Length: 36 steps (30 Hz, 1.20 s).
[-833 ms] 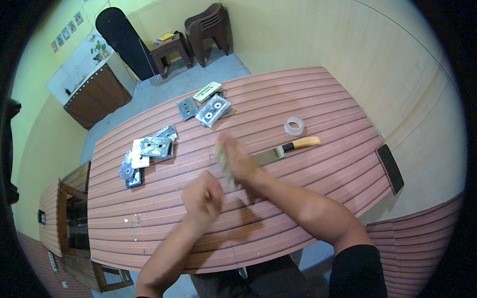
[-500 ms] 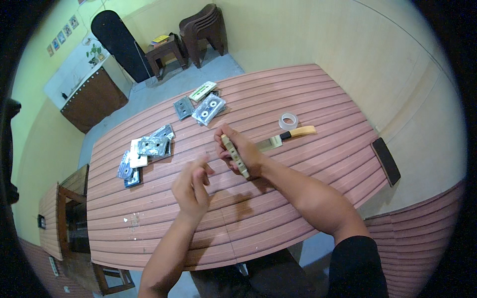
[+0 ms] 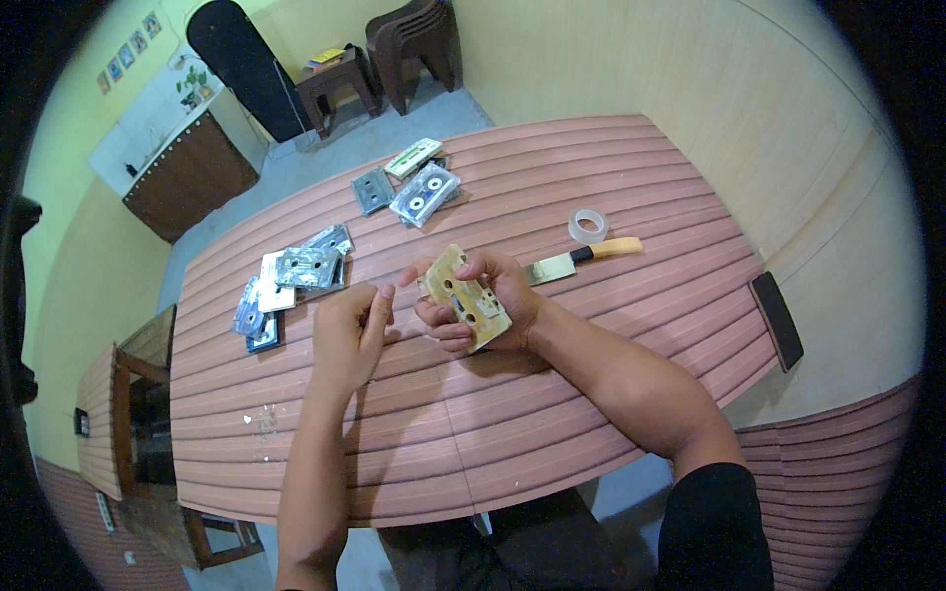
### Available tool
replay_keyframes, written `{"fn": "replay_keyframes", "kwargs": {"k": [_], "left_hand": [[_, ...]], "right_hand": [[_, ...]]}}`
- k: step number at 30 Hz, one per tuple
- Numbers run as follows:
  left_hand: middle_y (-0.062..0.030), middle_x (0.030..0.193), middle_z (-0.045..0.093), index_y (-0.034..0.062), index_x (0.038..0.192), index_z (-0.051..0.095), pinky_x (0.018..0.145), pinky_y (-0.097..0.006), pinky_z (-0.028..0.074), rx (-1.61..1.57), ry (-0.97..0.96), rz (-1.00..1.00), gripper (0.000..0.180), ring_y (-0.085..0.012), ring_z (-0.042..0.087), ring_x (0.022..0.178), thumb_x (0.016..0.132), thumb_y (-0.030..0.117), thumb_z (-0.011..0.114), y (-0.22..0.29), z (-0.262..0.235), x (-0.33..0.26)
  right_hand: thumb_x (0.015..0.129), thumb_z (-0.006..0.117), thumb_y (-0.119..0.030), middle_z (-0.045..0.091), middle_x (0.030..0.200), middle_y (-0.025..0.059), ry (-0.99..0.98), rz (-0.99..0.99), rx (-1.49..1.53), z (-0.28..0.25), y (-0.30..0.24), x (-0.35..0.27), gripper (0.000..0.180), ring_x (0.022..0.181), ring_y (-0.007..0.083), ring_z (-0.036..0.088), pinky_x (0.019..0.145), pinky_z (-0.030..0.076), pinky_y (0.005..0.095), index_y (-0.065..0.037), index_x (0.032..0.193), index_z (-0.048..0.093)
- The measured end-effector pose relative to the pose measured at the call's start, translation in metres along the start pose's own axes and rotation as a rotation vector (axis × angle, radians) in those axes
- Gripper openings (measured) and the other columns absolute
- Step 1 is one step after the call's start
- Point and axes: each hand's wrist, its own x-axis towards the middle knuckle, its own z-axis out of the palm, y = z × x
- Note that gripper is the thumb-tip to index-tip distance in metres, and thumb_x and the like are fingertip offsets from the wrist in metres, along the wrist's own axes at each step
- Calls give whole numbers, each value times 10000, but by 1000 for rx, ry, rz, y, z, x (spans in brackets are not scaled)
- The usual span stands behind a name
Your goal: The person uses a knife to scrape and clean the surface of a yellow cassette tape, then applies clear tape to the label area. They handle several cassette tapes on the table, moving them aside and picking up another one to continue the process.
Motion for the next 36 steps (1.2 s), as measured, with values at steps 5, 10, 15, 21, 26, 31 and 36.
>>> {"fn": "replay_keyframes", "kwargs": {"k": [5, 10, 15, 21, 26, 31, 36], "left_hand": [[-189, 840, 761, -4, 928, 861, 728, -455, 593, 165, -258, -83, 236, -397, 756, 776, 1005, 215, 815, -13, -24, 3], [-161, 895, 779, 6, 1014, 898, 785, -415, 615, 82, -288, -89, 146, -321, 766, 819, 936, 111, 834, -17, -48, 0], [-116, 938, 767, 27, 1023, 914, 769, -375, 582, 79, -401, -140, 143, -226, 736, 849, 900, 71, 856, -19, -62, 0], [-176, 1247, 789, 37, 1161, 879, 985, -448, 613, 89, -145, -8, 296, -320, 766, 1153, 888, 148, 906, -10, -42, 5], [-119, 1343, 775, 79, 1230, 880, 1001, -438, 577, -99, 15, 411, 407, -313, 733, 1193, 842, 175, 959, 22, -14, -2], [-45, 1297, 801, 122, 1127, 899, 972, -445, 591, 22, -21, 633, 414, -300, 742, 1158, 743, 196, 1033, 44, 14, -14], [-41, 1237, 799, 108, 908, 853, 931, -431, 599, -4, 54, 589, 301, -282, 741, 1126, 703, 181, 1061, 39, 16, -14]], "right_hand": [[895, 619, -429, 666, 1083, 233, 49, 23, -51, -3, 3, 5, 1039, 950, 389, 710, 776, 652, 474, 15, 1794, 345], [893, 582, -433, 698, 1181, 287, 12, 22, -14, -8, 3, 6, 1097, 1035, 446, 730, 894, 690, 564, 13, 1839, 252], [913, 538, -433, 695, 1175, 279, 8, 16, 24, -13, 6, 5, 1066, 1039, 440, 735, 911, 684, 561, 32, 1831, 259], [937, 564, -445, 703, 1226, 275, 46, 30, -12, -20, 6, 5, 1059, 1069, 408, 743, 904, 683, 555, 24, 1835, 254], [989, 434, -397, 751, 1231, 301, 145, -22, 18, -15, 6, 3, 889, 1073, 420, 784, 1000, 670, 580, 76, 1741, 425], [992, 426, -391, 734, 1357, 277, 214, -89, 69, -7, 8, 2, 874, 1156, 400, 772, 1055, 653, 560, 66, 1736, 446], [922, 487, -364, 755, 1274, 238, 140, -150, 0, -11, 7, 5, 896, 1132, 390, 774, 1044, 653, 552, 51, 1716, 469]]}}
